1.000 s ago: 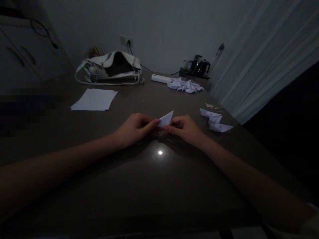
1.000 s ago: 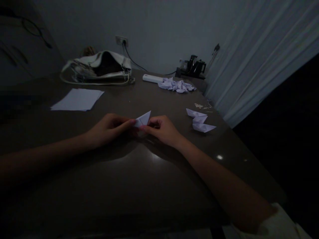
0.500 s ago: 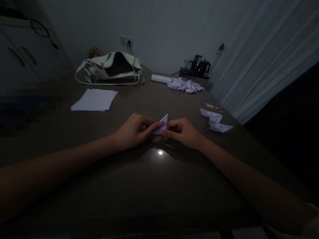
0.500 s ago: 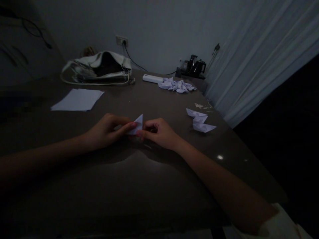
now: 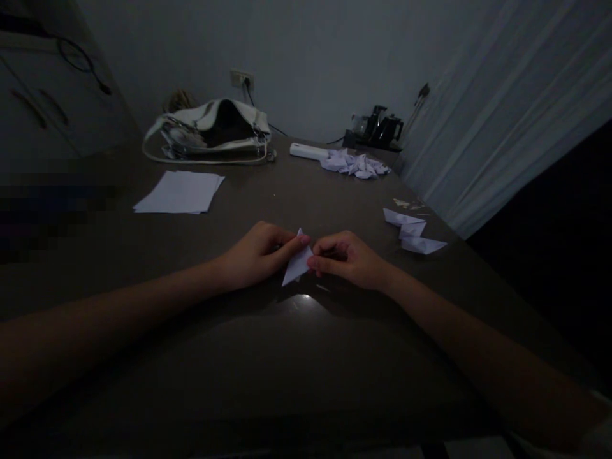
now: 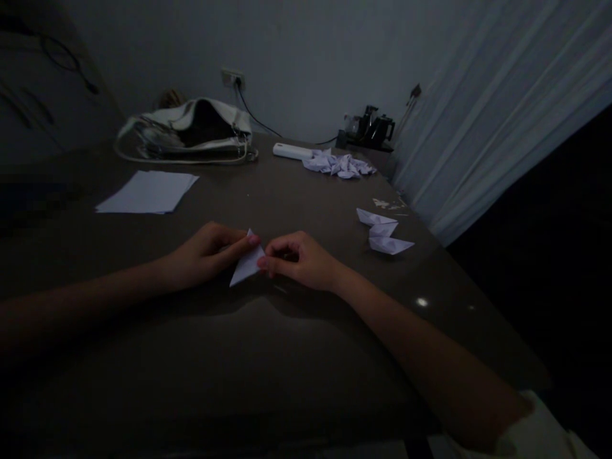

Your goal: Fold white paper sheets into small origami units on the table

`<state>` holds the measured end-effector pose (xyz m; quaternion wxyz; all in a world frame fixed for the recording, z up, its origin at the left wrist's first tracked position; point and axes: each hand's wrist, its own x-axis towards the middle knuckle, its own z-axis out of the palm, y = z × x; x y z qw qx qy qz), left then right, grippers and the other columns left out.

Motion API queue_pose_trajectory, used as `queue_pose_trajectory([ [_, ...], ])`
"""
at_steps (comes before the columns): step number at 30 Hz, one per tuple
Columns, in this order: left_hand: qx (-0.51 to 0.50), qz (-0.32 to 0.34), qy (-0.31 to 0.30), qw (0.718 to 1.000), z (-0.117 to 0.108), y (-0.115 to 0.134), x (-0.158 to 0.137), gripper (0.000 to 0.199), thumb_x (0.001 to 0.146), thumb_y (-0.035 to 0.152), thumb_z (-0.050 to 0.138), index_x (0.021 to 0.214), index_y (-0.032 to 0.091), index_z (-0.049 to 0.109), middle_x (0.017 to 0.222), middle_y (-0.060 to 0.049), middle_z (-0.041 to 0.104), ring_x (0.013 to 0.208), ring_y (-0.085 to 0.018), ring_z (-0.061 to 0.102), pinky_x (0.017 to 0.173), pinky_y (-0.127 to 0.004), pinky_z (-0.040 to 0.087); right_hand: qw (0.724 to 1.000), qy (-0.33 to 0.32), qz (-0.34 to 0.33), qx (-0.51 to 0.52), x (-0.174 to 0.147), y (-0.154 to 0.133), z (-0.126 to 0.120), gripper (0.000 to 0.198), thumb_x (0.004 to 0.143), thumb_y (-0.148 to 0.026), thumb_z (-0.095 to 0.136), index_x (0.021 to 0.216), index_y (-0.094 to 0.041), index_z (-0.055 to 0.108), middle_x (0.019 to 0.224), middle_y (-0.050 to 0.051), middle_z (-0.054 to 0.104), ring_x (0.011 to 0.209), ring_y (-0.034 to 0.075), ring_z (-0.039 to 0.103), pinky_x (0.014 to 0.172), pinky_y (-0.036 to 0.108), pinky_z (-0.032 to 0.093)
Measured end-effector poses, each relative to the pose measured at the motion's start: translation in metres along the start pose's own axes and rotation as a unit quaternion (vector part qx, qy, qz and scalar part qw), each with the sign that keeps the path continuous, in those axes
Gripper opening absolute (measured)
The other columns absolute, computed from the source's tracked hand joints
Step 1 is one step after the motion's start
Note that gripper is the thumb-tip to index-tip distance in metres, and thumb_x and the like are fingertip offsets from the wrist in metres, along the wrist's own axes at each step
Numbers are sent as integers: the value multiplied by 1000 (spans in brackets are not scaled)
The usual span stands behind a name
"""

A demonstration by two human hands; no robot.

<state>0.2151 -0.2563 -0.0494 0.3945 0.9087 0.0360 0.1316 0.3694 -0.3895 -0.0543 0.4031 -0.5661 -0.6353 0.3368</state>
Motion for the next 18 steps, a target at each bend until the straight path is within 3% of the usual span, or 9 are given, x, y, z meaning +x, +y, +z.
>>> queue_pose_trajectory([
  [5,-66,-25,-6,997,1,1,1,51,90,49,38,54,15,51,49,3,43,45,-8,37,43,-20,29,999,-33,-10,-21,0,0,-3,39,81,-50,66,66,-15,60,63,0,57,59,10,51,55,22,39],
  [9,-47,-31,27,998,0,-1,3,51,90,47,40,52,16,49,47,3,44,43,-8,37,42,-20,29,998,-61,-9,-31,0,0,-3,37,84,-48,63,68,-15,61,63,0,58,59,11,52,56,22,39],
  [15,-47,-35,83,995,-2,1,2,51,91,46,40,52,15,49,46,3,44,42,-8,37,42,-20,28,999,8,13,33,2,1,-1,34,82,-46,67,70,-15,60,64,-1,58,59,10,53,57,22,41],
  [18,-84,-34,80,993,-2,0,2,53,94,48,37,55,15,52,49,1,48,45,-9,42,45,-20,32,997,52,14,49,2,2,-2,36,81,-50,66,71,-16,60,63,-2,57,55,9,50,54,22,39],
])
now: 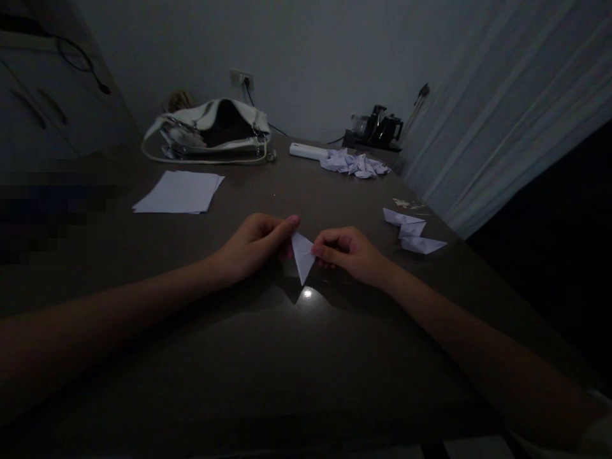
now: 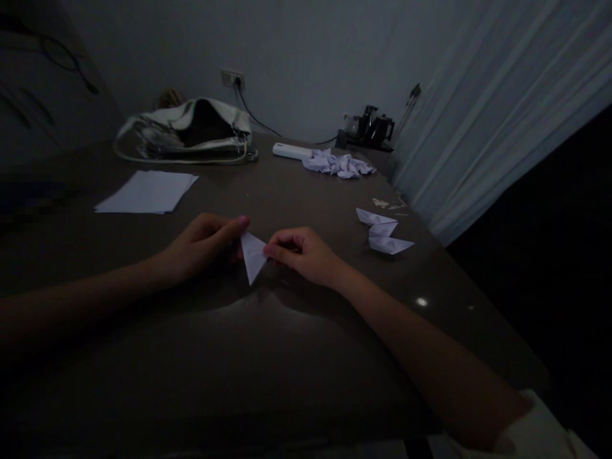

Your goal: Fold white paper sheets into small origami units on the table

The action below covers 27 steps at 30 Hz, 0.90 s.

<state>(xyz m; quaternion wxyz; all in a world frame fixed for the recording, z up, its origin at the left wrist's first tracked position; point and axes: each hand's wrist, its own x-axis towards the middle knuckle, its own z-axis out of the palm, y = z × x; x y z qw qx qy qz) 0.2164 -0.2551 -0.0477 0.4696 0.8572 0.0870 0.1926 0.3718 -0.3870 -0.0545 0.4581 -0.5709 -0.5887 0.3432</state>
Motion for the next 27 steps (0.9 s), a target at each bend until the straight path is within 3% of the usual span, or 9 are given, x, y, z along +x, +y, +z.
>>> queue_pose_trajectory([
  [7,-5,11,-98,995,2,-6,-2,46,92,49,45,66,13,58,55,2,52,48,-9,44,45,-18,32,998,52,-34,-32,1,1,-4,37,81,-49,67,69,-15,59,60,-2,55,54,9,49,52,22,38],
  [16,58,56,-79,994,-1,1,0,46,92,40,44,59,13,60,54,0,58,50,-9,49,49,-18,36,999,38,-18,-14,1,2,-2,36,83,-49,64,72,-15,61,64,-2,57,55,8,50,53,21,39],
  [21,26,51,-75,996,0,-4,-1,46,93,41,44,59,13,58,50,3,51,46,-7,42,44,-18,31,999,42,-18,-11,1,2,-2,34,81,-47,67,71,-15,61,64,-2,58,56,8,49,53,21,38],
  [27,-25,51,-86,995,1,-8,-1,46,98,43,37,70,14,58,63,1,58,57,-10,50,54,-19,38,996,89,-32,1,1,1,-4,35,78,-47,70,68,-15,61,62,-2,56,53,8,46,51,21,35],
])
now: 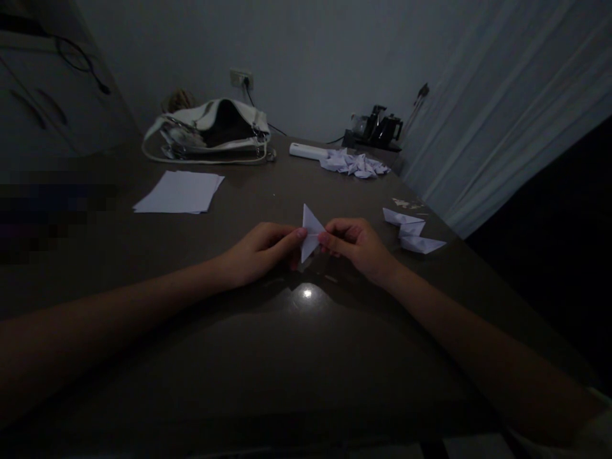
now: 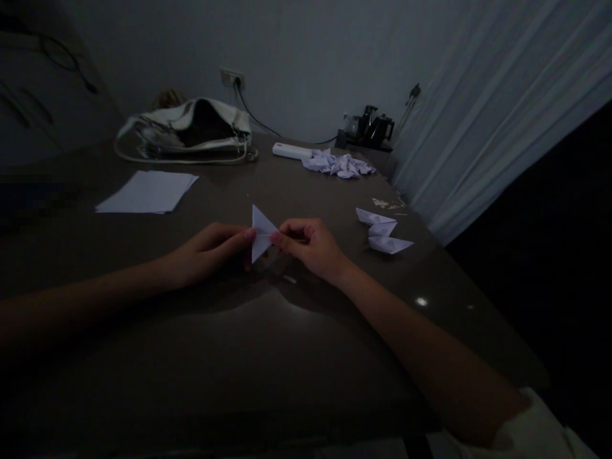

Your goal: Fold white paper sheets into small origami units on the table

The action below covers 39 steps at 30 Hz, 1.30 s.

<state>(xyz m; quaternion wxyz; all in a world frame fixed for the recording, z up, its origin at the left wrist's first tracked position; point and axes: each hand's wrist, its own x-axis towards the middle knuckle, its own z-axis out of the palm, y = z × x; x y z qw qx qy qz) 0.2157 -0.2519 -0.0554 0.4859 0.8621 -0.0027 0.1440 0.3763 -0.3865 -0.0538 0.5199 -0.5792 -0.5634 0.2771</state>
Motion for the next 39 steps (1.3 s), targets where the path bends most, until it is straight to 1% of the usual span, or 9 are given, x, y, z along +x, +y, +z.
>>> queue_pose_trajectory([
  [7,-6,4,-32,999,1,3,0,39,97,43,40,87,13,62,67,1,61,62,-11,55,58,-19,41,999,29,-17,20,-2,-1,0,35,77,-48,71,66,-16,61,64,-1,59,59,10,52,56,23,39],
  [11,33,-4,-52,998,2,4,0,41,98,39,38,81,13,65,60,1,60,55,-10,55,54,-17,40,999,39,-22,-1,-1,-1,0,37,78,-49,70,65,-16,59,62,-1,56,56,9,48,53,22,37],
  [16,64,-2,-55,996,1,5,0,38,98,35,39,76,13,61,56,2,60,51,-9,56,52,-16,40,1000,12,14,8,0,0,0,34,80,-46,67,69,-16,57,64,-2,56,54,8,47,51,21,36],
  [19,75,2,-63,995,1,5,-1,38,97,34,39,73,14,60,54,3,59,48,-8,54,50,-15,39,1000,2,12,-19,0,1,0,38,80,-51,65,70,-15,58,64,-2,54,55,8,46,51,21,36],
  [22,74,-4,-72,995,1,5,-1,40,97,35,38,71,14,60,53,2,58,48,-8,54,50,-15,39,998,1,7,-57,0,1,-1,45,78,-58,65,65,-15,57,60,-2,53,54,9,45,50,22,34],
  [26,62,-5,-77,995,0,4,-1,41,96,38,40,76,13,64,57,1,60,51,-9,55,49,-15,38,997,17,-10,-73,0,0,-1,49,77,-61,65,61,-16,56,57,-2,50,53,9,43,50,22,32],
  [30,54,-7,-68,996,-1,4,-1,41,96,40,41,74,13,63,55,1,61,49,-9,55,49,-16,39,997,37,-13,-61,0,-1,-1,47,77,-59,66,62,-16,57,58,-2,52,52,9,43,51,23,33],
  [35,52,-5,-77,996,-1,6,0,41,96,39,41,70,14,62,53,1,61,48,-9,55,49,-17,39,999,31,27,-15,1,1,1,44,75,-58,69,68,-16,59,61,-2,55,51,8,44,49,22,34],
  [39,24,-16,-74,997,0,6,0,42,95,43,41,78,13,65,59,0,61,54,-11,56,51,-18,39,999,21,23,8,2,3,0,42,77,-56,68,69,-16,59,61,-2,56,51,7,45,48,21,34],
])
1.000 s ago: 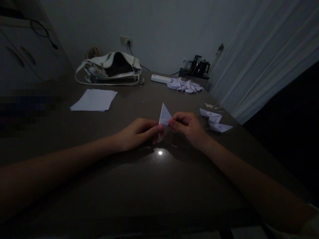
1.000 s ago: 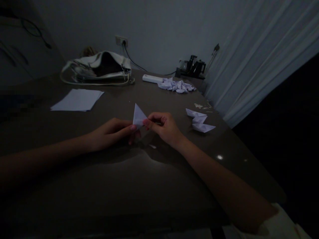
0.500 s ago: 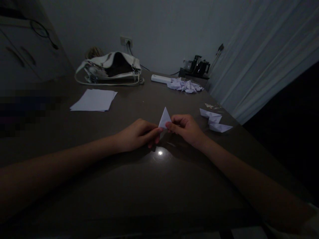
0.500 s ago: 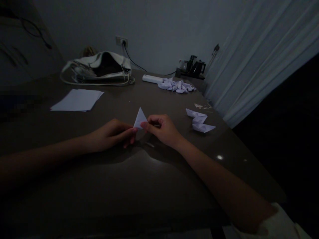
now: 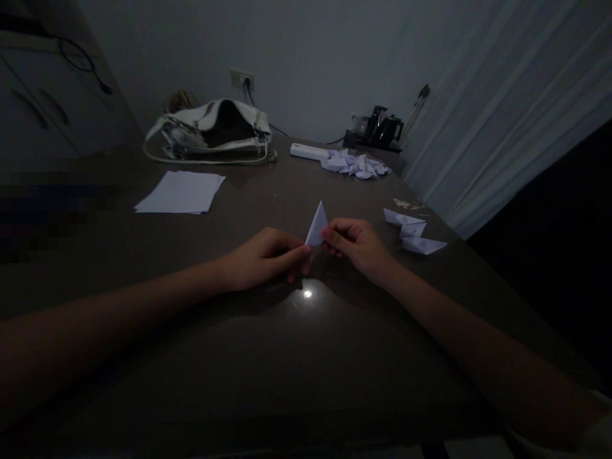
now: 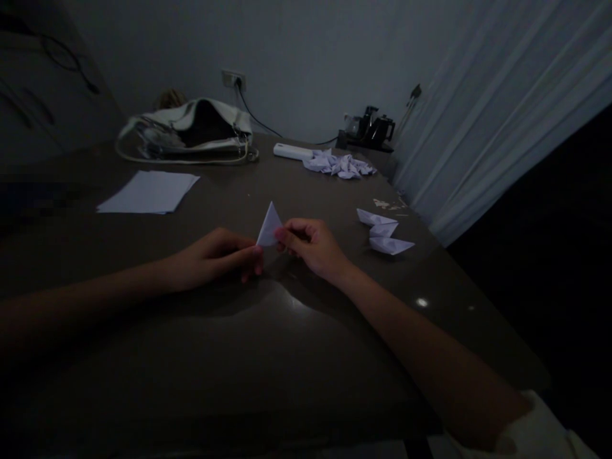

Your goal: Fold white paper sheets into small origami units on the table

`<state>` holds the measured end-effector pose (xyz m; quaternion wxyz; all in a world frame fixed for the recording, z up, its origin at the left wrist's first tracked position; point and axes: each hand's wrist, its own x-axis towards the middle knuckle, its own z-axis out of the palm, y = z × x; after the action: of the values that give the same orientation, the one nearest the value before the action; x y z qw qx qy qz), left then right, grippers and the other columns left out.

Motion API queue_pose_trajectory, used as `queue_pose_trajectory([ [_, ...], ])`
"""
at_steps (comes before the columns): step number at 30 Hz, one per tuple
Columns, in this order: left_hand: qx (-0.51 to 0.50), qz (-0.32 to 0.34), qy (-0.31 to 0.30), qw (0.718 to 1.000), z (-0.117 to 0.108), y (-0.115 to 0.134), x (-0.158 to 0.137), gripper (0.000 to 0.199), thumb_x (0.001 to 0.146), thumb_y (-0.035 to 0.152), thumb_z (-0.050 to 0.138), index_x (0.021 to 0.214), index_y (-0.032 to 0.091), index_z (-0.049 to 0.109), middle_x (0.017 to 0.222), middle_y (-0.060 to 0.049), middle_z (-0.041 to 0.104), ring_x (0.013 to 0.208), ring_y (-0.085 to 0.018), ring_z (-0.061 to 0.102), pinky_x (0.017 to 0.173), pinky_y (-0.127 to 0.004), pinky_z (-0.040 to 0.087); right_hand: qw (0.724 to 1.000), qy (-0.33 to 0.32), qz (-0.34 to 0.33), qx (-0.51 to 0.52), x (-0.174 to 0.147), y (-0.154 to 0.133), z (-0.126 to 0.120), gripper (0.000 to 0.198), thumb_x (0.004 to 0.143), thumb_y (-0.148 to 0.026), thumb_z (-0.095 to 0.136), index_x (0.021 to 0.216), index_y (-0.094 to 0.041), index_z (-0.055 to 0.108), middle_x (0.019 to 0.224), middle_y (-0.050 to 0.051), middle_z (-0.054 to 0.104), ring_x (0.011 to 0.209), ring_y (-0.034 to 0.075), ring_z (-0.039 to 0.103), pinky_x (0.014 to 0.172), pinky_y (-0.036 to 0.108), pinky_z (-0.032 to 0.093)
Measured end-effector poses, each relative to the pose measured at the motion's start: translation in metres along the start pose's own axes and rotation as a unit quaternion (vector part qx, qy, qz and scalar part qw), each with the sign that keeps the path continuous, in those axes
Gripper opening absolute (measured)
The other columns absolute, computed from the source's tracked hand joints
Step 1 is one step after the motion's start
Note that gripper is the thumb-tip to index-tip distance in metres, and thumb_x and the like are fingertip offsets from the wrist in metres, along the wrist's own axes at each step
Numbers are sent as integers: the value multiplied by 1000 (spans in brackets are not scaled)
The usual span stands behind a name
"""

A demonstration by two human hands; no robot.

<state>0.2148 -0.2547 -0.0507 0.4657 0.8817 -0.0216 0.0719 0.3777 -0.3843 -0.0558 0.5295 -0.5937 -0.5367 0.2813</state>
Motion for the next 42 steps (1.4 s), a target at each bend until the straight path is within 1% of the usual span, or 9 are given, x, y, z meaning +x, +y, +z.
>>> queue_pose_trajectory([
  [2,-24,2,19,1000,1,-1,0,41,95,45,41,84,13,63,63,0,61,58,-12,56,55,-20,41,1000,-17,-5,6,0,0,-1,42,78,-56,67,69,-15,59,60,-3,55,51,7,46,48,20,34],
  [5,-65,9,60,996,1,-2,0,35,94,46,47,85,14,58,67,1,59,62,-11,55,58,-20,43,999,-40,-2,16,-1,0,-1,43,79,-57,66,70,-15,60,60,-3,55,51,7,45,48,20,34],
  [10,-144,20,87,986,2,-2,2,29,90,42,57,101,14,56,72,0,61,65,-12,58,60,-21,47,999,-33,15,20,-2,-1,1,41,78,-55,68,69,-16,58,60,-3,54,51,8,44,48,21,33],
  [13,-162,33,87,982,2,0,2,31,89,41,58,106,14,58,74,-1,63,66,-12,59,61,-21,48,999,-24,15,27,-1,-1,1,43,78,-57,67,68,-16,57,59,-3,52,51,8,43,48,21,33],
  [16,-155,50,81,983,2,1,2,29,90,39,58,105,14,60,75,-1,63,66,-11,59,62,-21,48,999,-27,8,33,-1,-1,1,44,77,-58,67,66,-16,56,58,-4,51,50,7,43,48,21,33],
  [21,-135,50,80,986,1,0,2,27,91,36,56,106,13,61,77,-2,64,68,-12,59,63,-21,49,999,-30,21,29,-1,-2,0,46,75,-60,67,67,-16,57,58,-3,52,49,8,42,47,21,33],
  [32,-160,54,75,983,1,-4,3,25,92,33,56,107,14,62,81,-3,64,69,-11,57,64,-20,48,998,-37,28,52,0,0,-1,52,70,-67,67,66,-16,57,57,-3,53,49,7,44,47,20,34],
  [37,-167,51,73,982,1,-4,3,31,90,39,59,108,14,63,80,-4,64,69,-13,58,64,-21,48,998,-37,28,48,0,1,-1,50,72,-64,68,68,-16,58,58,-3,53,49,7,43,47,21,35],
  [42,-179,41,74,980,2,-2,3,28,89,36,60,107,14,63,81,-3,64,68,-12,57,63,-21,48,997,-41,32,49,0,1,-1,48,72,-62,68,66,-16,57,57,-3,53,49,7,42,47,21,34],
])
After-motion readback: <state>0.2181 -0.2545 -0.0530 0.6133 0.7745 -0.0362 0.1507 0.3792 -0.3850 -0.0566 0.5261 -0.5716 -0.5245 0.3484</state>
